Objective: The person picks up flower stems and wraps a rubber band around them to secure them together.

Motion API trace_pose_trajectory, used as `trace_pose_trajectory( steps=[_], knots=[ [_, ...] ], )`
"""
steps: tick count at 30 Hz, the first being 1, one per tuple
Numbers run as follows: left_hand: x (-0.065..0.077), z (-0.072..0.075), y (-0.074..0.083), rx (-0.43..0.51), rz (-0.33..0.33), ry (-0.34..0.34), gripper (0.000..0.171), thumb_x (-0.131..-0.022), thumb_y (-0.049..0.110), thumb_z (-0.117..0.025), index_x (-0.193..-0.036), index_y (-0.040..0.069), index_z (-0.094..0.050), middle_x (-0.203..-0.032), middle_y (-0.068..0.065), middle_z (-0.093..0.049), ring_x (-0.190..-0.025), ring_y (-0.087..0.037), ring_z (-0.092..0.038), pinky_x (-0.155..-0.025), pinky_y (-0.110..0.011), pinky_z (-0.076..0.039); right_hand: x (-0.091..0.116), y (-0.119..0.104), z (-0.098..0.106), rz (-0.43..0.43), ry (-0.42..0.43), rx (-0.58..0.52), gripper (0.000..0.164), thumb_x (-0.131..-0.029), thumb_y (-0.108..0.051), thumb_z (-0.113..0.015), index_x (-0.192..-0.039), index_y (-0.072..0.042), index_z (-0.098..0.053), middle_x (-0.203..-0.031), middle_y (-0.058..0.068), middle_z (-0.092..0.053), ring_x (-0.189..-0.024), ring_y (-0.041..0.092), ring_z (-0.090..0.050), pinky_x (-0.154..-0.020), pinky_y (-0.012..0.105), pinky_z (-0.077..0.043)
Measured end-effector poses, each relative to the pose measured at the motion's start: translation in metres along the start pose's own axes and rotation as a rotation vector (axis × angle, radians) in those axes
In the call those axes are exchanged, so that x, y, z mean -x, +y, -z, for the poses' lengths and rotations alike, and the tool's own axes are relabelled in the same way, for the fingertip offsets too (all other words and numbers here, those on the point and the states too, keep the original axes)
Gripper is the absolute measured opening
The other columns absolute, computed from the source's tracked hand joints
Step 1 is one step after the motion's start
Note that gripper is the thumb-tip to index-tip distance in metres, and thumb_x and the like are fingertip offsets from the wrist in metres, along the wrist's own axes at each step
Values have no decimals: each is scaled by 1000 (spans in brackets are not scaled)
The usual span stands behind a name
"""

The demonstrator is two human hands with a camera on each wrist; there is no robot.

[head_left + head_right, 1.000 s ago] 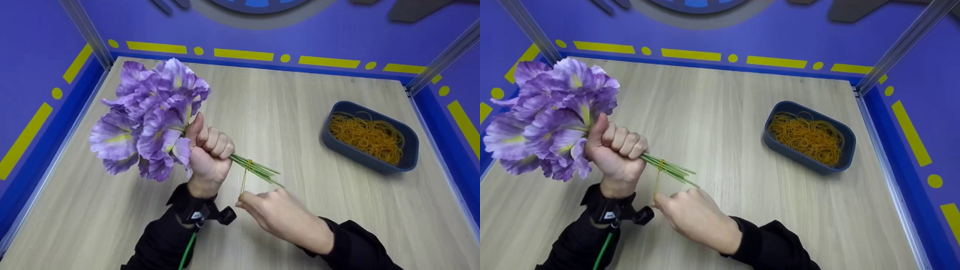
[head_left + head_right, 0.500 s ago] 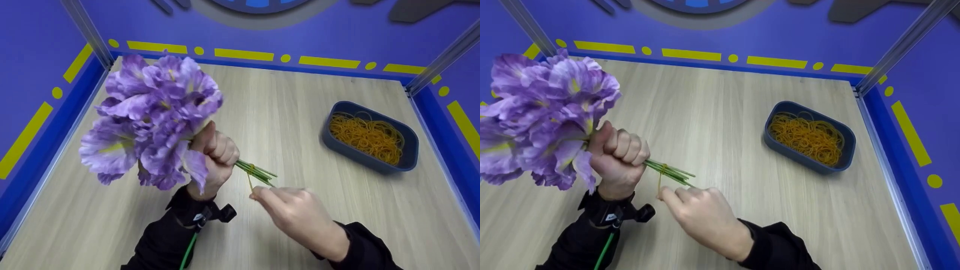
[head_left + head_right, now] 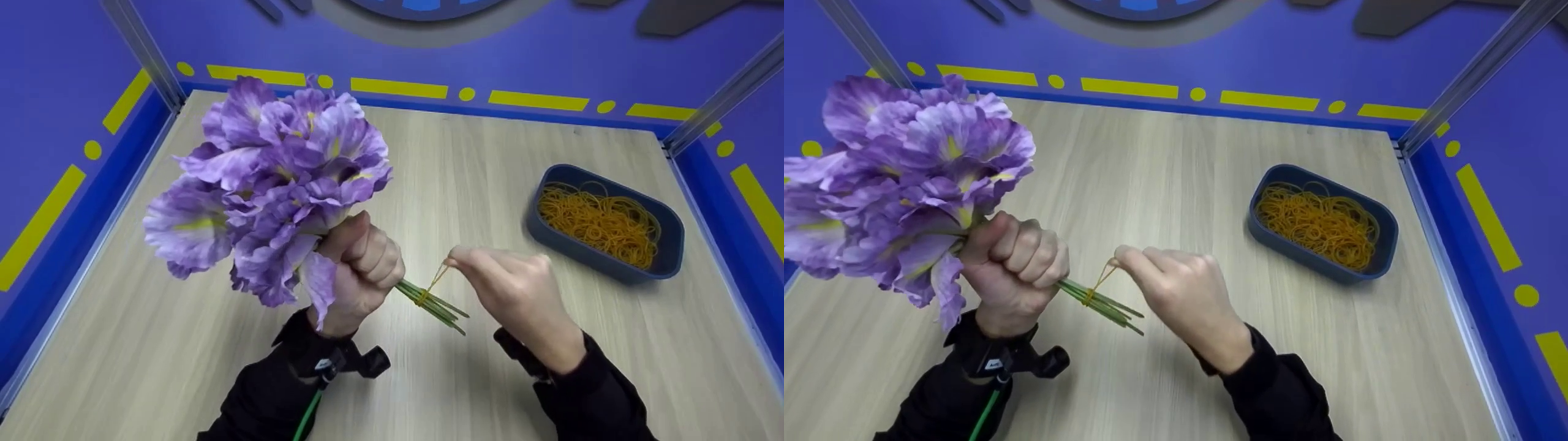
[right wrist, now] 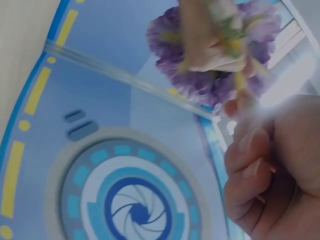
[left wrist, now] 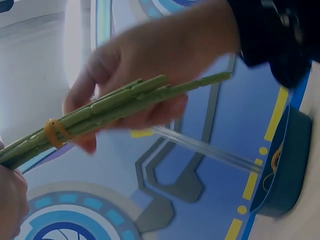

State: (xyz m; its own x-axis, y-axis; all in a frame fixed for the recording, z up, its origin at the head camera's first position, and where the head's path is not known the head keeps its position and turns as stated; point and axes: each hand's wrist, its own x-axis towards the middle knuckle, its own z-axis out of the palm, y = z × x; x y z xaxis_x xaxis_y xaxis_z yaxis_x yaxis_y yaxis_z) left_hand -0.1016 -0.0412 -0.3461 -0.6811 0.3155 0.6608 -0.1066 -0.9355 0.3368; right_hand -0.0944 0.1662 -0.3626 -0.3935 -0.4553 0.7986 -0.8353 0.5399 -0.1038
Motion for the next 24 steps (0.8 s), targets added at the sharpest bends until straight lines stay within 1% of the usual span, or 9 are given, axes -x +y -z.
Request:
trace_pose_trajectory(
  steps=[4, 7, 11, 13, 15, 17, 18, 21, 24],
  knots=[
    [1, -1, -2, 34, 11, 8, 56, -106, 21, -49, -59, 16, -19, -51, 6, -16, -41, -6, -9, -37, -20, -8, 4, 20, -16, -44, -33, -33, 22, -103, -28, -61, -96, -10, -72, -70, -1, -69, -42, 11, -51, -40, 32, -46],
    [3, 0, -4, 38, -5, 30, 56, -106, 21, -49, -59, 16, -19, -51, 6, -16, -41, -6, -9, -38, -20, -8, 7, 33, -29, -63, -84, -93, 19, -102, -26, -62, -98, -10, -72, -78, -2, -72, -51, 10, -59, -47, 31, -52],
    [5, 5, -9, 88, -68, 86, 56, -105, 20, -49, -58, 17, -19, -51, 7, -16, -42, -5, -9, -38, -20, -8, 12, 38, -51, -74, -189, -298, 7, -97, -12, -69, -99, -7, -74, -86, 2, -75, -67, 12, -70, -63, 25, -57],
    [6, 6, -11, 125, -101, 132, 56, -104, 20, -51, -58, 18, -18, -51, 7, -15, -42, -5, -10, -38, -20, -8, 15, 33, -62, -73, -259, -416, 5, -95, -3, -68, -96, -5, -73, -76, 2, -70, -62, 9, -65, -60, 18, -53],
    [6, 8, -11, 170, -126, 174, 57, -103, 19, -52, -58, 19, -18, -50, 8, -15, -43, -4, -10, -38, -19, -8, 17, 22, -71, -72, -316, -519, 5, -95, -3, -68, -95, -3, -72, -68, 0, -64, -55, 3, -55, -54, 13, -46],
    [5, 10, -8, 200, -157, 214, 57, -102, 19, -54, -58, 19, -18, -50, 8, -15, -43, -4, -10, -38, -19, -8, 21, 8, -78, -86, -331, -588, 8, -98, -6, -66, -96, -3, -73, -65, -1, -59, -53, 2, -45, -49, 12, -40],
    [5, 11, -6, 216, -172, 230, 57, -101, 19, -55, -58, 19, -17, -50, 8, -15, -43, -4, -10, -38, -19, -8, 22, 1, -81, -85, -320, -580, 10, -100, -9, -64, -98, -4, -72, -66, -1, -60, -53, 2, -42, -48, 12, -38],
    [3, 15, 1, 229, -243, 273, 57, -100, 17, -57, -59, 20, -17, -51, 9, -14, -43, -3, -11, -38, -18, -9, 29, -20, -91, -69, -284, -585, 18, -103, -18, -59, -106, -4, -71, -80, 1, -69, -60, 4, -55, -58, 12, -48],
    [1, 18, 7, 224, -307, 304, 58, -100, 15, -58, -60, 20, -16, -51, 9, -14, -44, -3, -10, -38, -17, -9, 35, -34, -97, -44, -251, -517, 21, -107, -20, -53, -106, -6, -68, -85, -1, -69, -63, 3, -58, -62, 12, -50]
  ],
)
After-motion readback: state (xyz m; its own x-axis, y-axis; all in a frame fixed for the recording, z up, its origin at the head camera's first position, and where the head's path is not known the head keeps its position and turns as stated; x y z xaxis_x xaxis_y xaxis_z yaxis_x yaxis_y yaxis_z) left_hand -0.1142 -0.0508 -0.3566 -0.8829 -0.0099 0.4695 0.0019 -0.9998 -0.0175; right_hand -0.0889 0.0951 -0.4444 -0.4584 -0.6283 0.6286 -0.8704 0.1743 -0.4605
